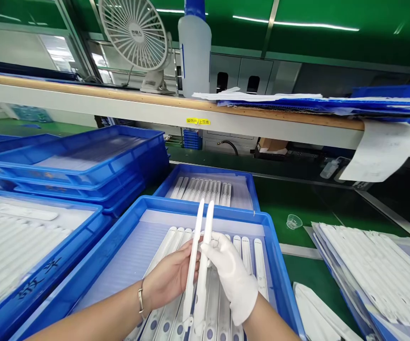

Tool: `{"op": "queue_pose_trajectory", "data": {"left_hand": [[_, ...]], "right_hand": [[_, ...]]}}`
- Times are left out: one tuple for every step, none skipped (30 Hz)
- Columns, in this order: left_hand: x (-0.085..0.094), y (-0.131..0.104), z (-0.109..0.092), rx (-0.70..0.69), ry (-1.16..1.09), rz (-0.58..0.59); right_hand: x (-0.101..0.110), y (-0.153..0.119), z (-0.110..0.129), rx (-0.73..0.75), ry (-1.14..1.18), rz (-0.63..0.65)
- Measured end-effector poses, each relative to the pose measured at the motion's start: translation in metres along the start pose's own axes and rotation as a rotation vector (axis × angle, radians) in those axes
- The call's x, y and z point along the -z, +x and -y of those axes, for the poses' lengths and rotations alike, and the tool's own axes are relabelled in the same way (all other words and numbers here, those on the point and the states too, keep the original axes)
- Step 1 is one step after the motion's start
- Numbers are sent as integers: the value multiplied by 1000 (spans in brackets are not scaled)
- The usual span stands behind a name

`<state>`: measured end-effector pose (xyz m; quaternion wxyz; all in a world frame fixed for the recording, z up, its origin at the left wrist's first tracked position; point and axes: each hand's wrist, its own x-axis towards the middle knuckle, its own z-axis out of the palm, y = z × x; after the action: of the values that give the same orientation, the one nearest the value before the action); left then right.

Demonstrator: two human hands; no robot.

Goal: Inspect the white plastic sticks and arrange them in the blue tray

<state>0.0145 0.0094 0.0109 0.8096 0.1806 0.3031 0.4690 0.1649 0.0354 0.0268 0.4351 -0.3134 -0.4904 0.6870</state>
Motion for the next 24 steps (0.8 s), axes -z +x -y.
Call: {"op": "queue_pose_trajectory", "data": {"left_hand": [[0,0,0,5,6,4],[0,0,1,10,12,6],[0,0,1,11,15,9],[0,0,2,10,17,15],[0,0,3,6,17,24],[0,0,3,0,15,36],[0,0,4,-4,11,50],[1,-1,5,-8,6,62],[1,-1,5,-11,0,71],[1,-1,5,-14,-6,77],[2,-1,5,-18,-9,79],[2,-1,5,-22,-9,80],[3,-1,5,-25,-5,81],[3,-1,4,-28,-1,84],[3,-1,4,-32,3,87],[4,-1,3,-37,4,91],[3,-1,3,-42,4,94],[3,-1,3,-44,4,97],[2,-1,3,-45,3,98],[2,-2,3,-48,5,98],[1,-2,3,-48,9,98],[0,-3,3,-46,15,98],[-1,-3,2,-43,25,98],[-1,-4,1,-38,36,98]], "right_hand": [[0,0,0,1,-6,-13],[0,0,0,4,-12,-22],[0,0,0,12,-19,-25],[-1,-1,1,23,-24,-24],[-2,-1,1,33,-28,-20],[-3,-2,1,40,-28,-17],[-4,-2,1,43,-24,-13],[-5,-3,1,42,-19,-7],[-6,-3,2,41,-14,-3],[-7,-4,2,38,-11,4],[-7,-4,2,38,-10,11],[-7,-4,2,40,-14,17],[-8,-5,3,43,-23,19],[-9,-5,4,43,-36,17],[-9,-5,4,40,-53,11],[-10,-6,5,37,-73,1],[-11,-6,5,34,-93,-12],[-12,-6,5,33,-111,-27],[-12,-7,5,35,-127,-42],[-12,-7,5,38,-138,-53],[-11,-7,5,42,-144,-55],[-10,-7,5,44,-140,-51],[-9,-6,5,46,-125,-43],[-6,-6,5,48,-101,-31]]}}
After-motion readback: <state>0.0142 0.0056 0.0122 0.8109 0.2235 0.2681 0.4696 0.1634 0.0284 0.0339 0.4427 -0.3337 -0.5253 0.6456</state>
